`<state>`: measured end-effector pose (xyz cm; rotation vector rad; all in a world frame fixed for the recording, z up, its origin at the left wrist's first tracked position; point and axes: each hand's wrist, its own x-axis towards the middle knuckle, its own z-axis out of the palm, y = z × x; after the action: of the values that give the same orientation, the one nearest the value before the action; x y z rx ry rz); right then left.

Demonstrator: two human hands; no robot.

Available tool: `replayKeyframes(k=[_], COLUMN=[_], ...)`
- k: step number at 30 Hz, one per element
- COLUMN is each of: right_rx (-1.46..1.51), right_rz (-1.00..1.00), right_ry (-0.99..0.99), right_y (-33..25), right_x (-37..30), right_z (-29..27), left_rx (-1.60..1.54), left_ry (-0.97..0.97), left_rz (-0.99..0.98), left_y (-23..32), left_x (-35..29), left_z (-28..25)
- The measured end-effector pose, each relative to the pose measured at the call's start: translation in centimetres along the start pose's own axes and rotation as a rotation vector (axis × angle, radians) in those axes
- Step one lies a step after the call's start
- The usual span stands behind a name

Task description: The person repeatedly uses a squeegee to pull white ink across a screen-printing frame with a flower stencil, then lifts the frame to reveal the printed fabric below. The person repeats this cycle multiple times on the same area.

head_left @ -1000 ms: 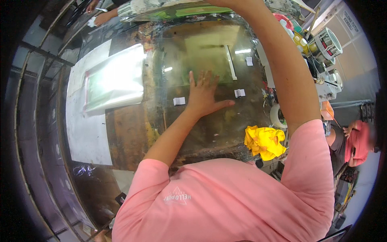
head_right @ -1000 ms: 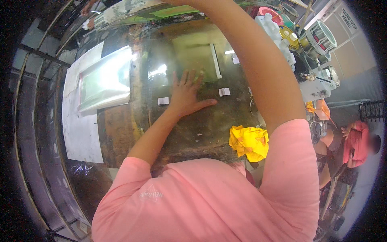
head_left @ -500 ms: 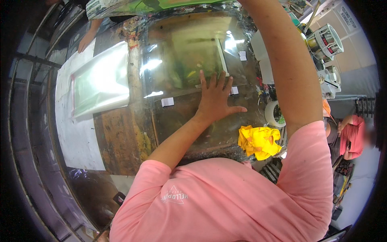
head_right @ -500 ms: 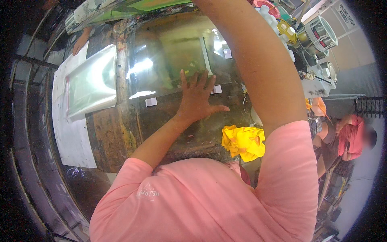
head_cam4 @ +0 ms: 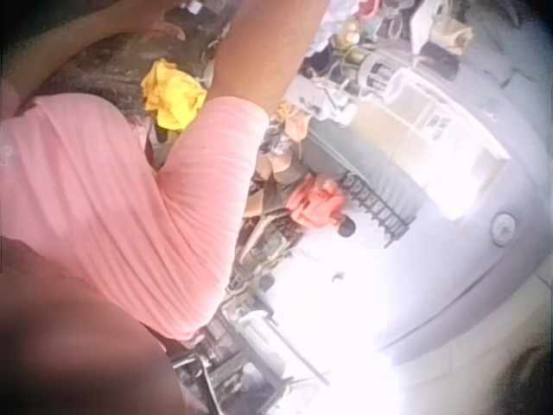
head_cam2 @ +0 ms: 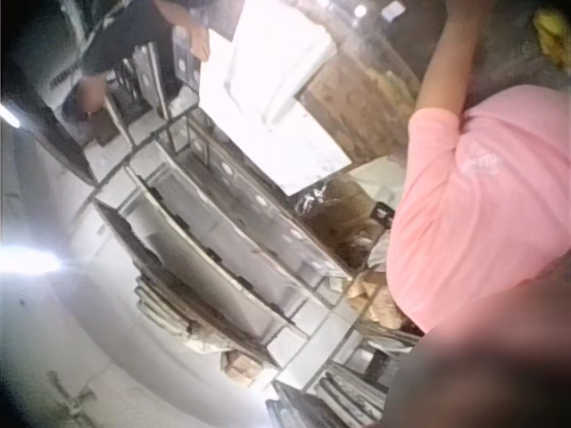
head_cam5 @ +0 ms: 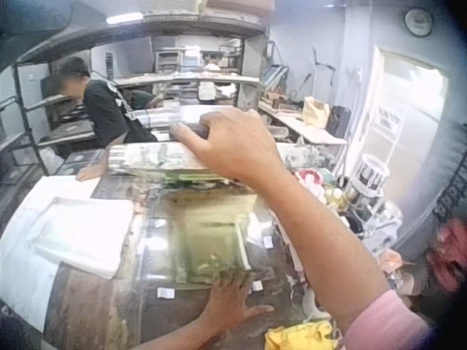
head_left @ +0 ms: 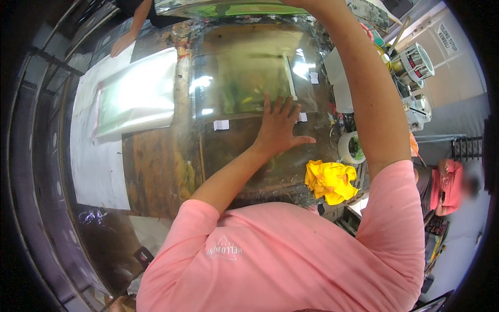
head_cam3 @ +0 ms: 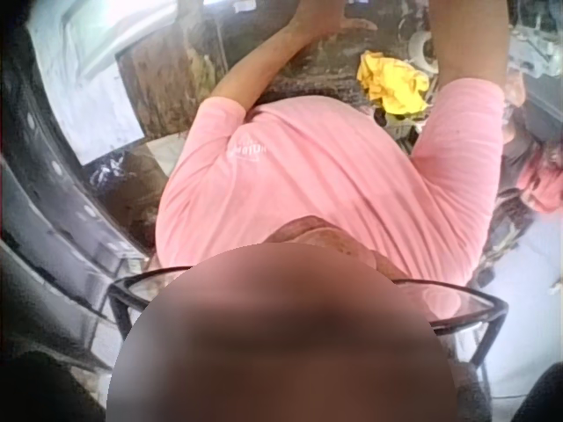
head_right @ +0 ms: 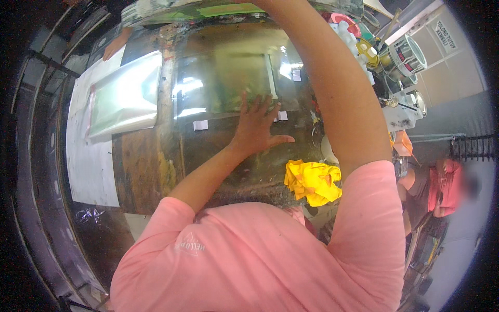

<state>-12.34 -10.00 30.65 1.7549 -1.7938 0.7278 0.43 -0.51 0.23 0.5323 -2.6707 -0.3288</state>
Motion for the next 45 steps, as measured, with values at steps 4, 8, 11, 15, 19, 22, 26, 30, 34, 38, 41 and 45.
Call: replayKeyframes(k=[4, 8, 11, 15, 19, 22, 26, 30, 34, 38, 41, 45], right_rx=[0.043, -0.018, -0.029, 0.257, 0.425, 0.306, 0.243, 0.173, 0.138, 0.223, 0.138, 0.082], right_rz=[-0.04, -0.024, -0.127, -0.184, 0.04, 0.105, 0.0, 0.006, -0.044, -0.011, -0.061, -0.063], right_ry=[0.08, 0.025, -0.09, -0.482, -0.748, -0.684, -0.574, -0.509, -0.504, -0.631, -0.511, -0.471], right_y=[-0.4, -0.8, -1.8, -0.7, -1.6, -3.5, -3.1, 0.9, 5.3, 9.2, 9.5, 7.9], right_x=[-1.3, -5.2, -11.0, -17.3, -22.3, -25.9, -26.9, -21.8, -13.3, -7.3, -8.0, -12.2], right_z=[0.6, 1.6, 2.8, 4.3, 5.9, 6.5, 9.7, 17.0, 22.9, 25.2, 26.3, 25.4], left_rx=[-0.165, -0.937, -0.797, -0.639, -0.128, 0.04, -0.003, -0.038, -0.019, -0.022, -0.076, -0.071], left_ry=[0.227, 0.543, 0.599, 0.351, 0.14, 0.176, 0.177, 0.197, 0.191, 0.27, 0.332, 0.358], left_rz=[-0.177, -0.637, -0.633, -0.674, -0.723, -0.675, -0.662, -0.639, -0.654, -0.565, -0.504, -0.483], left_y=[-1.5, -8.8, -10.3, -8.7, -9.1, -9.7, -10.5, -10.6, -10.4, -10.8, -11.0, -10.9], left_x=[0.2, -0.5, -2.8, -7.5, -10.3, -11.3, -11.7, -11.7, -11.7, -11.7, -11.7, -11.9], left_z=[-4.9, -14.8, -17.5, -14.3, -10.6, -8.7, -7.8, -8.0, -8.2, -8.1, -7.9, -7.7])
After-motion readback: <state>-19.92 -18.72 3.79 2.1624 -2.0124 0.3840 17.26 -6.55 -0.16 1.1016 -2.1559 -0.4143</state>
